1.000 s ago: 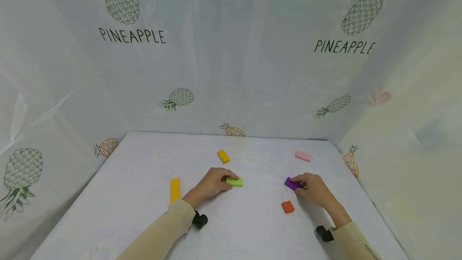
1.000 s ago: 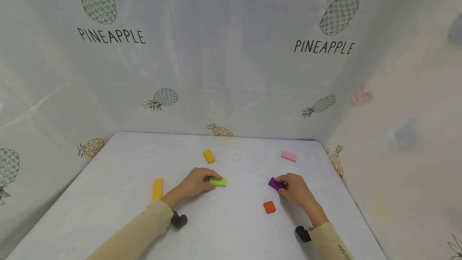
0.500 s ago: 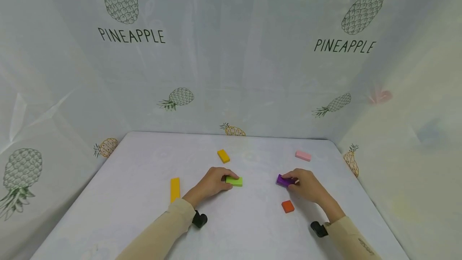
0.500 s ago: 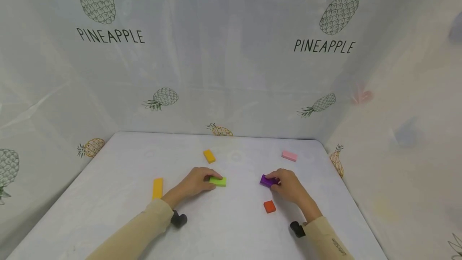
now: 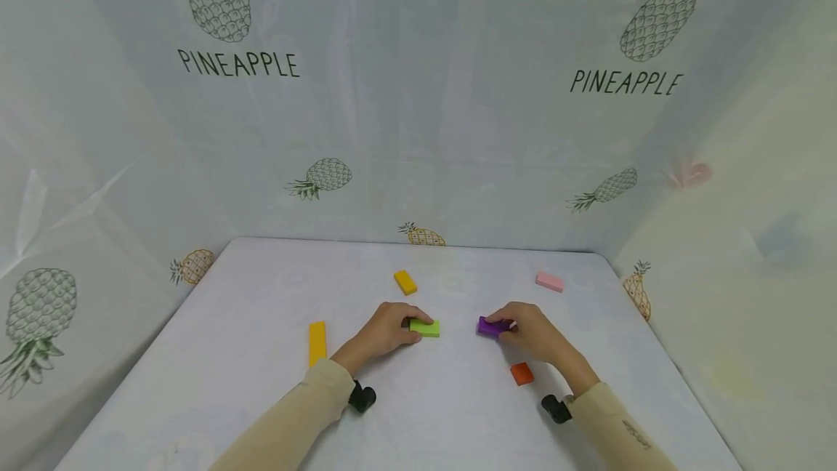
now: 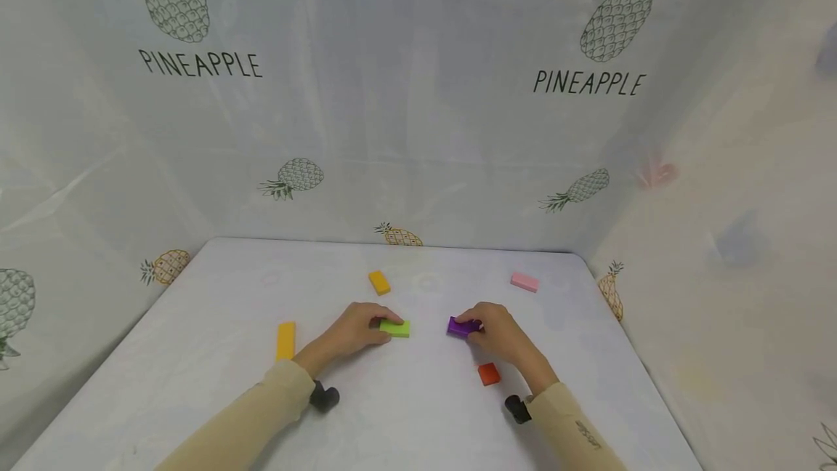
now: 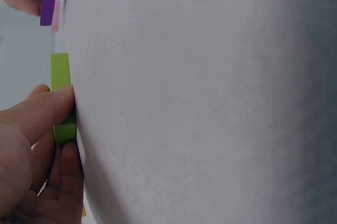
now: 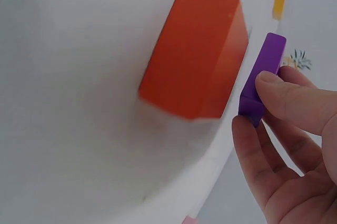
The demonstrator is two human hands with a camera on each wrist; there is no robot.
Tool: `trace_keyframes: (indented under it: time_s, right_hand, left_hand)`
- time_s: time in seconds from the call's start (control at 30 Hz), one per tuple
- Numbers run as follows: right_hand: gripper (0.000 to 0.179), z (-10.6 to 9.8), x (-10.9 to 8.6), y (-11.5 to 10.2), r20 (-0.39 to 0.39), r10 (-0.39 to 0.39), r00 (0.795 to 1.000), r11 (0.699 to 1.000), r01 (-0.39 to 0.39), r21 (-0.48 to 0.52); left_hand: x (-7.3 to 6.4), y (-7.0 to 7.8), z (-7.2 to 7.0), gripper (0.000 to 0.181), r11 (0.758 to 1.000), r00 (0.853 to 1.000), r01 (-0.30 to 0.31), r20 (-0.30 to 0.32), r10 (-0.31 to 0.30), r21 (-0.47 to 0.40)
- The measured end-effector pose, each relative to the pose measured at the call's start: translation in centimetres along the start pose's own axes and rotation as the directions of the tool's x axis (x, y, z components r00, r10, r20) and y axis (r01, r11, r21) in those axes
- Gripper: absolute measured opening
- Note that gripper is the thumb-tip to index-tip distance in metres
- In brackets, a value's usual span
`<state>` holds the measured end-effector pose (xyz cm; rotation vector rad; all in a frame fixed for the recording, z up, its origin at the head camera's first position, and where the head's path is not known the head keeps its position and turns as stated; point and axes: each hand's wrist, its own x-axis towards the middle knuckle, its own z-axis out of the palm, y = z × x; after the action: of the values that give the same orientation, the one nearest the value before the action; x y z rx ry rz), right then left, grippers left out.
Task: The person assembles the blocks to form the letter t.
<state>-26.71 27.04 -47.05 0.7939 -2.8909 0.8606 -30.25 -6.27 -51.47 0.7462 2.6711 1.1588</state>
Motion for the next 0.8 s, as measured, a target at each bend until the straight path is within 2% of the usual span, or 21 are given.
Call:
trace_keyframes:
  time_s: [0.37, 0.8]
  right_hand:
    - [0.034, 1.3, 1.5, -1.3, 0.026, -0.027, 0.999, 1.0, 0.027, -0.005]
    - [0.032, 2.5, 2.7, -2.4, 0.05, -0.043, 0.998, 0.999, 0.043, -0.008]
  left_hand:
    - [-0.1, 0.4, 0.0, 0.031, 1.0, 1.0, 0.019, -0.001, -0.019, -0.012]
    - [-0.1, 0.2, 0.0, 0.03, 1.0, 1.0, 0.01, -0.003, -0.01, -0.016]
